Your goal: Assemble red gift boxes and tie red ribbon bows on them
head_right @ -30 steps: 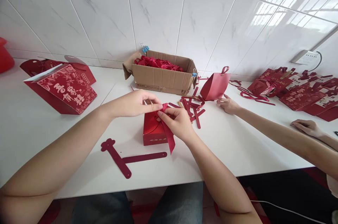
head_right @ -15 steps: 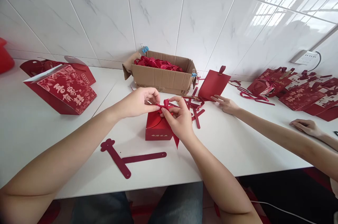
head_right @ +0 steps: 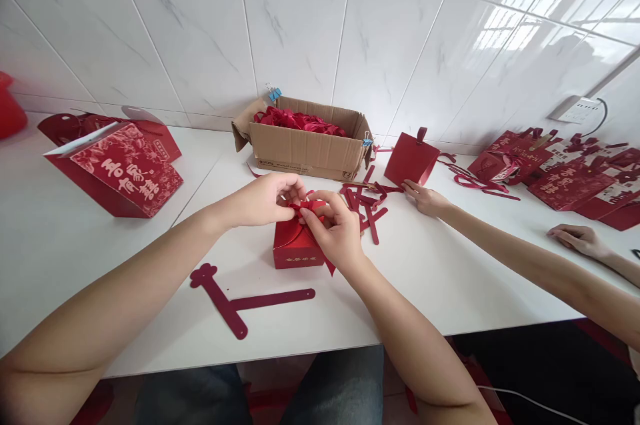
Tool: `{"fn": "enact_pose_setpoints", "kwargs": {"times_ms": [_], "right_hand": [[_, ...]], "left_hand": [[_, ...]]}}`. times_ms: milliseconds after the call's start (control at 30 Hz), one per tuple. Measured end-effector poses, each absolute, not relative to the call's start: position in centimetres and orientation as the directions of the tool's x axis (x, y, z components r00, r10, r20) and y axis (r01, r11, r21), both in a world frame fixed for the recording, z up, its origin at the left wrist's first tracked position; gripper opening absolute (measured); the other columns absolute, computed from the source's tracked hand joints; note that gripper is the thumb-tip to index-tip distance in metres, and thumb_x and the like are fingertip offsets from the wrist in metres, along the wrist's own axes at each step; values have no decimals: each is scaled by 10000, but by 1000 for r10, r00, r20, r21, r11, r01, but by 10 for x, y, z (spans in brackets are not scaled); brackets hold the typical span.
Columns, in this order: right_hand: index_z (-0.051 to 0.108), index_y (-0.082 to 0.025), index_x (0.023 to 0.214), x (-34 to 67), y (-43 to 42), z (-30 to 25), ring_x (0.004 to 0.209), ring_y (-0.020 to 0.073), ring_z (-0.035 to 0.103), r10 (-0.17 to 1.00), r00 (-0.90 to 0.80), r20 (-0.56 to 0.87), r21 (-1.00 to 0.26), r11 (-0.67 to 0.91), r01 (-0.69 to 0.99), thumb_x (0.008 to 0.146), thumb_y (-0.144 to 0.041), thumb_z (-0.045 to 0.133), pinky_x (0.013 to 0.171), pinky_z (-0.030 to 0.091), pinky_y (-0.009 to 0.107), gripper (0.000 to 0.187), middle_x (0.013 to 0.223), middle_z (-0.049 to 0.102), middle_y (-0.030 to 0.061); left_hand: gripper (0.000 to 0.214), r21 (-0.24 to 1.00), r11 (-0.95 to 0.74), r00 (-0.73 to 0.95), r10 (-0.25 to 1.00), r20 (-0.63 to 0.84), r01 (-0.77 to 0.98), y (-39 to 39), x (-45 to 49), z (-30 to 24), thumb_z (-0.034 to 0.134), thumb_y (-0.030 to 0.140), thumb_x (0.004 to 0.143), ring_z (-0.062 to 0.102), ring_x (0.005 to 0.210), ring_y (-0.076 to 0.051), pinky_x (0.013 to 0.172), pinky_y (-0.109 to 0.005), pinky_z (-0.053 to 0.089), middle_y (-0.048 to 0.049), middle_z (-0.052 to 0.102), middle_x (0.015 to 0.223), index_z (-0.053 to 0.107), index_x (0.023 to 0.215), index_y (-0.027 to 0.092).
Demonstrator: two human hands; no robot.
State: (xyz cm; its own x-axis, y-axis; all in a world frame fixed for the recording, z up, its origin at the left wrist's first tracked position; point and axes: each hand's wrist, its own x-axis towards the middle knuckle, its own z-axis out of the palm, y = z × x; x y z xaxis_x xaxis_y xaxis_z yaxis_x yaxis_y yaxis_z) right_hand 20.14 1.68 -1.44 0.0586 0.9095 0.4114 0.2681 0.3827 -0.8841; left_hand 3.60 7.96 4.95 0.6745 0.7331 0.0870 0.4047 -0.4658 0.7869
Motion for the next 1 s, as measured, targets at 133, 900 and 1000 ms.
{"fn": "enact_pose_setpoints", "kwargs": {"times_ms": [133,900,1000], "right_hand": [[611,-228,926,201,18,-14,635,172,678,901,64,429,-864,389,320,833,-377,650,536,476,269,180,738,748,25],[780,-288,934,214,23,-11,804,185,626,881,43,471,-758,379,531,753,-378,742,619,519,323,206,951,671,54],[773,-290,944,215,23,-12,885,204,646,875,11,484,-734,398,551,795,-317,699,704,544,352,169,985,701,49]], "left_hand": [[157,714,-499,716,698,-4,491,78,34,54,550,156,688,590,713,-159,590,-260,432,-9,661,786,655,802,182],[183,568,-654,702,690,177,500,83,37,47,580,279,823,593,672,-156,567,-266,404,-48,681,812,714,751,176],[191,578,-638,723,681,116,509,85,35,47,568,290,834,616,752,-170,613,-268,433,-47,695,888,729,841,186]]}}
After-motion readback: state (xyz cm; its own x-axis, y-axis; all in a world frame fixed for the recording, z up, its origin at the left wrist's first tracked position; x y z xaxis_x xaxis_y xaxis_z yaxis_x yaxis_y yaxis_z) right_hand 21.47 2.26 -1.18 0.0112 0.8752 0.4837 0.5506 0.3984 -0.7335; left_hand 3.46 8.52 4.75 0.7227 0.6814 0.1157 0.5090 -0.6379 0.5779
